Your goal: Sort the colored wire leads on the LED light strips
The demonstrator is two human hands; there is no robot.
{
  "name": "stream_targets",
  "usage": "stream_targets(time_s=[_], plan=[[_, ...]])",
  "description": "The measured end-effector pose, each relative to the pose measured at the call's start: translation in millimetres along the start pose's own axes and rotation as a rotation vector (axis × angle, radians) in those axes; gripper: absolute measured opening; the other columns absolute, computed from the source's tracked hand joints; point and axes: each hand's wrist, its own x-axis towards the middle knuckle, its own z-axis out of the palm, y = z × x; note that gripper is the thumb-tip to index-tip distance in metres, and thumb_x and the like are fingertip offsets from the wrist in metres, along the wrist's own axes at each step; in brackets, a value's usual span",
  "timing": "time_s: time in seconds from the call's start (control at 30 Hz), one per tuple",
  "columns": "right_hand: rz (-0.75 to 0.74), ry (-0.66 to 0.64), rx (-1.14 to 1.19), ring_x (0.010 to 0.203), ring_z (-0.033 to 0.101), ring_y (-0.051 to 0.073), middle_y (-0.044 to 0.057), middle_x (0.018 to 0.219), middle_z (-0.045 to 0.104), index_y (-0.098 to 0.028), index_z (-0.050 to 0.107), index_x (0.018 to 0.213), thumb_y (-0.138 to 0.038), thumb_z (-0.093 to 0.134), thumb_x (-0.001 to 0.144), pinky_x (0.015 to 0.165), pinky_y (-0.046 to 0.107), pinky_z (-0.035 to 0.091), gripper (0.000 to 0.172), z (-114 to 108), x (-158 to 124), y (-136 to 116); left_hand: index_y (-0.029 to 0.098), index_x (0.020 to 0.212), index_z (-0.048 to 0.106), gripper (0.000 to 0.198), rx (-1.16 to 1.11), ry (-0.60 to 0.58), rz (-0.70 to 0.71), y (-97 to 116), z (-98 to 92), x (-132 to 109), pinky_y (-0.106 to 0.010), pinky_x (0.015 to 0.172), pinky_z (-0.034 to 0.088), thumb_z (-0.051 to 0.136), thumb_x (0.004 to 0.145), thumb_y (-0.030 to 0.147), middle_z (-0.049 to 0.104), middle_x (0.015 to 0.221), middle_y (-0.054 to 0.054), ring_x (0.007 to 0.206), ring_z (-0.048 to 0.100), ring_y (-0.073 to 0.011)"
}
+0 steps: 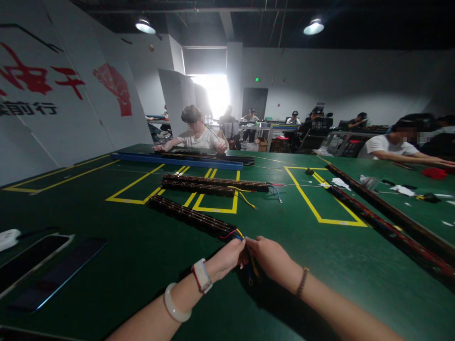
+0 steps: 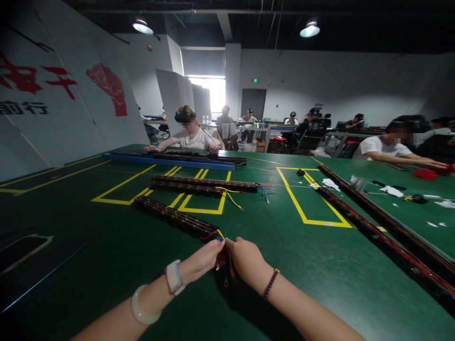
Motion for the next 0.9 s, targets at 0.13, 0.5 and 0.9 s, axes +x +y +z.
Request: stream_targets(time_s=[0.13,0.5,0.9], plan=[[-0.059,0.011,0.069,0.067,0.063,0.015,0.004,0.08,0.066,-0.025,0.067,0.095,-0.01,0.048,0.087,0.058,0.022,0.042,0.025,-11,5,15,0.017,0.084,0.046,0.039,0.059,-0.047,-0.001,7,2.2,-4,-0.023,0.051,0.026,0.052,0.083,0.055,0.05,0.066,0.004,0.052,0.042,-0.0072],[0.071,0.19,0.011,0.077,0.059,0.018,0.005,0.077,0.067,-0.02,0.068,0.078,-0.023,0.058,0.088,0.066,0.025,0.04,0.015,11,31,64,0.013,0.087,0.054,0.033,0.187,-0.052,-0.063,15,-3.0,-5,-0.022,0.046,0.016,0.048,0.082,0.045,0.05,0.066,0.004,0.045,0.031,-0.0033],[-0.283,0.398,-0.15,0.096,0.052,0.022,0.011,0.109,0.062,-0.02,0.06,0.118,-0.02,0.048,0.091,0.094,0.04,0.035,0.029,16,18,47,0.014,0.085,0.054,0.037,0.104,-0.032,-0.068,16,0.1,-5,-0.021,0.048,0.022,0.049,0.086,0.05,0.053,0.06,0.003,0.046,0.037,-0.0047]])
